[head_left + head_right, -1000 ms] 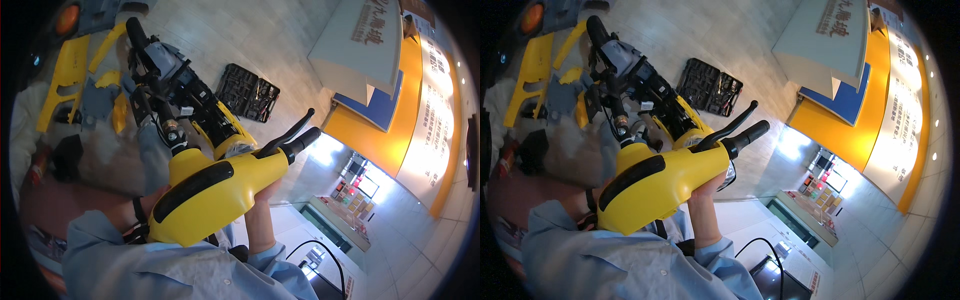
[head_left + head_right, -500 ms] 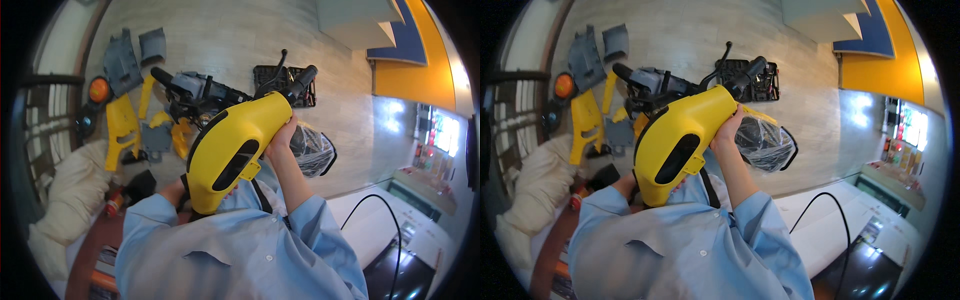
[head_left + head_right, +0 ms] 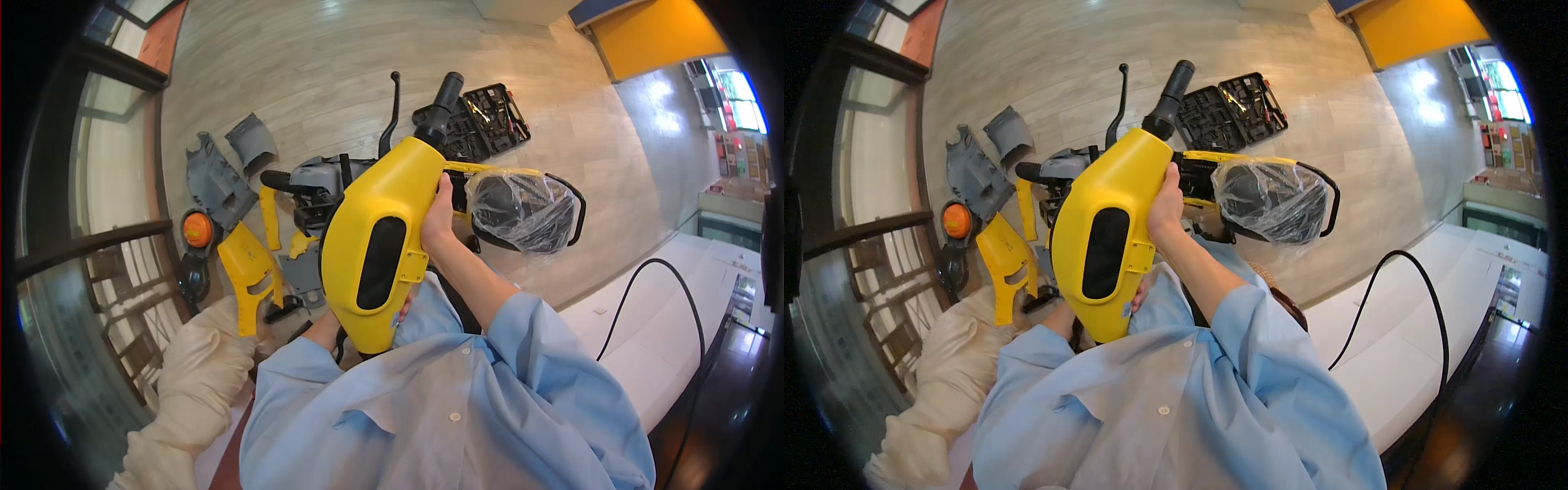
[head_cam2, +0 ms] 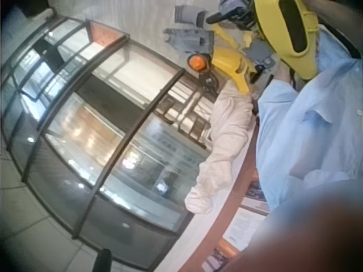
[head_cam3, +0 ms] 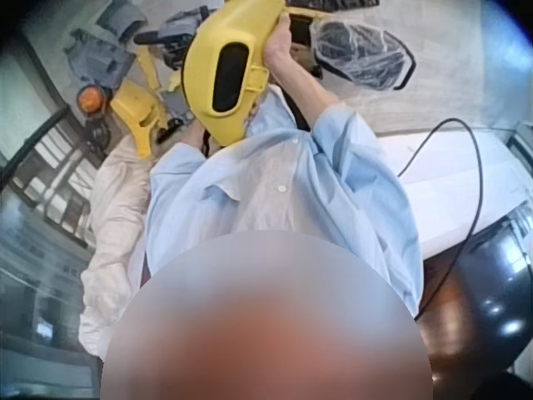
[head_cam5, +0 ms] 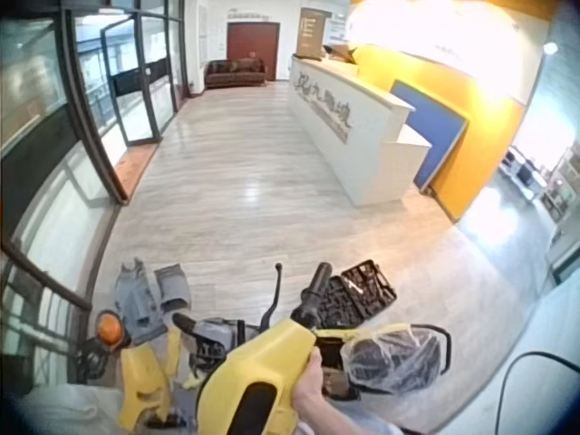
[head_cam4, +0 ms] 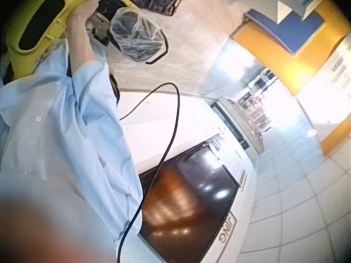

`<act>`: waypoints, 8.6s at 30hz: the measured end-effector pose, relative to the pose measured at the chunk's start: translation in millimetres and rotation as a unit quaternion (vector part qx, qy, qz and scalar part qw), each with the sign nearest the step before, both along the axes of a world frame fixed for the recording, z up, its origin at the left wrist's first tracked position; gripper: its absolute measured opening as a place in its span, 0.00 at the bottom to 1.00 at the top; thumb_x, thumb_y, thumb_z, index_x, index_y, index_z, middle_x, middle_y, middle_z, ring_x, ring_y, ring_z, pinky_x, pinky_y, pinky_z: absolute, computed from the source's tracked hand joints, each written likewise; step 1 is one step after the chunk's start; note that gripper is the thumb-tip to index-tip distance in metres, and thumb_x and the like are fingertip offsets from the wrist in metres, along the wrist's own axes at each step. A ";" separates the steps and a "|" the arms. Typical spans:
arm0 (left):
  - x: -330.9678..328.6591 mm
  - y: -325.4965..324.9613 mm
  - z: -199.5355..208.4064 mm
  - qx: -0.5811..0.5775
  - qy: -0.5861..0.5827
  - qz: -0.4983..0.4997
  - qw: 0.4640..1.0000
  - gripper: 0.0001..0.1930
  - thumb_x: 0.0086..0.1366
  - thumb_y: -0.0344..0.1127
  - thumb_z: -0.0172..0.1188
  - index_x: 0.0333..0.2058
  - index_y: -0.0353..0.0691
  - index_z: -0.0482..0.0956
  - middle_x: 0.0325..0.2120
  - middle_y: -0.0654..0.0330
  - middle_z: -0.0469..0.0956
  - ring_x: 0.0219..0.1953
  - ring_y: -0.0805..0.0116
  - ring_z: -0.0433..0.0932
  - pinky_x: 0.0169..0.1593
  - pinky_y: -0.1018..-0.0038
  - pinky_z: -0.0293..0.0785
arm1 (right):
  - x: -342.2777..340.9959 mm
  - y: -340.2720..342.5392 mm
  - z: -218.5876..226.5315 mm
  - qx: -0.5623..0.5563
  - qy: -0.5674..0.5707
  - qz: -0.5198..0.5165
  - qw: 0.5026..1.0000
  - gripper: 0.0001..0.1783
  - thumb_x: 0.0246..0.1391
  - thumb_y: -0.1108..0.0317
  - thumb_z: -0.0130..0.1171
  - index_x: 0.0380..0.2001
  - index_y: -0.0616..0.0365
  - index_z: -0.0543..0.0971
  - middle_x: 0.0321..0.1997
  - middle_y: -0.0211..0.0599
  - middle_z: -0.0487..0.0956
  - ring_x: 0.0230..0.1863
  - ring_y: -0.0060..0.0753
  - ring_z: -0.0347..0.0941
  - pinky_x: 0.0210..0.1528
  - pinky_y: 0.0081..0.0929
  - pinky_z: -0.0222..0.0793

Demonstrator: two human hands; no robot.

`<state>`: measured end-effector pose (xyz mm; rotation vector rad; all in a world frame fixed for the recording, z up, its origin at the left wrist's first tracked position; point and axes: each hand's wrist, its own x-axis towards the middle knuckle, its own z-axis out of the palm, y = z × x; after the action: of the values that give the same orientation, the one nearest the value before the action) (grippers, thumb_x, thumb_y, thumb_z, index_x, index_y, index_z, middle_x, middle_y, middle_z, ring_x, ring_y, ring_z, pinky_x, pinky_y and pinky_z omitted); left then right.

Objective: Assembling the yellow body panels and adjusting components on a small electric scooter.

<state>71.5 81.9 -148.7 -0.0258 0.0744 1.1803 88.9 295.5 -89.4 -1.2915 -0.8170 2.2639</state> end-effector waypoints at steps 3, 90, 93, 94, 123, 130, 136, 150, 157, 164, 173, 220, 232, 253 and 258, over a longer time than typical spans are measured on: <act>-0.7 -0.1 -10.2 0.055 -0.024 -0.001 0.998 0.34 0.69 0.60 0.46 0.60 0.34 0.66 0.48 0.46 0.75 0.48 0.53 0.78 0.52 0.60 0.74 | -3.6 2.0 -7.4 -0.001 -0.023 0.038 0.999 0.33 0.68 0.41 0.30 0.51 0.57 0.73 0.49 0.37 0.78 0.51 0.34 0.75 0.56 0.31 0.70; 58.7 -16.4 104.4 -0.607 0.752 0.182 0.182 0.25 0.68 0.56 0.46 0.28 0.39 0.76 0.22 0.43 0.79 0.31 0.40 0.78 0.40 0.50 0.67 | -109.8 30.2 120.1 0.653 -0.055 0.697 0.291 0.28 0.61 0.46 0.42 0.38 0.58 0.83 0.39 0.54 0.82 0.44 0.58 0.77 0.49 0.48 0.72; 56.1 -16.0 104.4 -0.600 0.758 0.182 0.181 0.25 0.69 0.56 0.45 0.29 0.39 0.77 0.23 0.42 0.79 0.31 0.40 0.78 0.40 0.50 0.67 | -108.8 32.8 116.2 0.671 -0.053 0.661 0.333 0.28 0.61 0.47 0.42 0.34 0.59 0.84 0.35 0.55 0.82 0.41 0.59 0.77 0.46 0.48 0.73; 56.6 -16.3 104.6 -0.597 0.760 0.182 0.181 0.25 0.69 0.56 0.45 0.29 0.39 0.77 0.23 0.42 0.79 0.31 0.40 0.78 0.40 0.50 0.67 | -108.6 30.9 116.6 0.674 -0.058 0.651 0.344 0.29 0.60 0.47 0.42 0.32 0.59 0.84 0.33 0.55 0.81 0.39 0.59 0.77 0.45 0.48 0.73; -115.9 69.5 126.3 -0.396 0.824 0.114 0.389 0.36 0.69 0.63 0.40 0.36 0.33 0.83 0.37 0.36 0.79 0.44 0.36 0.76 0.47 0.53 0.71 | -106.8 32.1 114.0 0.679 -0.062 0.620 0.389 0.24 0.55 0.52 0.47 0.27 0.61 0.84 0.34 0.54 0.82 0.40 0.56 0.78 0.45 0.47 0.75; -106.4 72.3 142.0 -0.443 0.810 0.124 0.363 0.28 0.66 0.55 0.53 0.31 0.30 0.82 0.29 0.39 0.80 0.37 0.45 0.80 0.41 0.59 0.71 | -47.6 33.9 102.5 0.715 -0.077 0.228 0.656 0.21 0.45 0.57 0.64 0.40 0.57 0.75 0.39 0.45 0.77 0.48 0.49 0.72 0.59 0.45 0.59; -118.8 69.9 132.5 -0.441 0.798 0.121 0.394 0.26 0.65 0.52 0.56 0.29 0.26 0.80 0.27 0.41 0.80 0.31 0.48 0.79 0.36 0.59 0.68 | -19.4 41.7 46.5 0.139 -0.198 0.080 0.967 0.45 0.41 0.44 0.74 0.55 0.60 0.68 0.53 0.45 0.72 0.58 0.42 0.67 0.61 0.43 0.61; -132.8 93.1 160.4 -0.274 0.882 0.016 0.382 0.27 0.62 0.55 0.58 0.36 0.29 0.82 0.31 0.43 0.82 0.33 0.53 0.81 0.41 0.65 0.74 | -41.2 29.3 24.0 -0.053 -0.024 0.065 0.996 0.42 0.36 0.51 0.78 0.51 0.66 0.75 0.49 0.45 0.79 0.49 0.35 0.77 0.52 0.31 0.72; -145.6 142.4 164.3 -0.212 0.749 -0.100 0.620 0.27 0.52 0.42 0.74 0.46 0.29 0.77 0.38 0.59 0.81 0.39 0.71 0.79 0.45 0.73 0.75 | -26.0 37.4 46.3 0.001 -0.056 0.105 0.993 0.44 0.40 0.45 0.74 0.54 0.65 0.72 0.50 0.44 0.79 0.51 0.37 0.77 0.53 0.31 0.71; -149.2 130.8 157.8 -0.232 0.710 -0.062 0.662 0.29 0.51 0.40 0.74 0.48 0.29 0.75 0.41 0.57 0.81 0.40 0.70 0.80 0.47 0.72 0.76 | 41.0 -39.5 31.0 -0.110 0.035 0.154 0.981 0.45 0.55 0.43 0.62 0.64 0.63 0.60 0.63 0.47 0.69 0.63 0.36 0.67 0.64 0.31 0.61; -142.9 138.2 164.1 -0.243 0.699 -0.071 0.668 0.34 0.48 0.40 0.74 0.52 0.30 0.71 0.44 0.56 0.79 0.45 0.67 0.79 0.51 0.71 0.75 | 102.0 -81.7 15.9 -0.368 0.144 0.244 0.886 0.48 0.59 0.32 0.47 0.67 0.63 0.58 0.67 0.48 0.65 0.68 0.41 0.62 0.67 0.34 0.56; -139.3 140.8 167.1 -0.258 0.728 -0.076 0.631 0.37 0.45 0.46 0.76 0.50 0.28 0.73 0.42 0.57 0.80 0.43 0.70 0.79 0.49 0.73 0.75 | 129.6 -112.8 -13.9 -0.250 0.242 0.372 0.861 0.57 0.41 0.50 0.73 0.66 0.65 0.54 0.64 0.54 0.65 0.66 0.48 0.63 0.66 0.35 0.59; -137.7 130.7 165.7 -0.235 0.757 -0.011 0.609 0.32 0.54 0.43 0.73 0.52 0.30 0.73 0.39 0.55 0.82 0.40 0.72 0.80 0.45 0.74 0.76 | 111.7 -125.8 10.3 -0.131 0.152 0.410 0.890 0.37 0.38 0.71 0.77 0.53 0.61 0.73 0.50 0.37 0.81 0.52 0.33 0.77 0.56 0.31 0.71; 38.7 -55.5 144.8 -0.475 0.749 0.145 0.440 0.39 0.37 0.60 0.76 0.43 0.35 0.81 0.39 0.47 0.82 0.43 0.50 0.81 0.48 0.63 0.75 | 103.8 -93.4 10.1 -0.178 0.061 0.560 0.807 0.30 0.53 0.65 0.67 0.58 0.49 0.68 0.58 0.27 0.71 0.61 0.32 0.66 0.62 0.40 0.65; 41.9 -55.4 123.8 -0.468 0.751 0.176 0.433 0.41 0.36 0.64 0.75 0.42 0.36 0.81 0.39 0.49 0.83 0.43 0.51 0.81 0.48 0.63 0.76 | 98.3 -50.2 39.6 -0.045 -0.179 0.786 0.590 0.26 0.58 0.43 0.57 0.51 0.49 0.75 0.50 0.29 0.77 0.53 0.28 0.72 0.52 0.32 0.69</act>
<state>113.4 26.5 -25.0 0.0491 2.4668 1.0437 187.2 245.3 -49.8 -1.0744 -2.9322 3.1086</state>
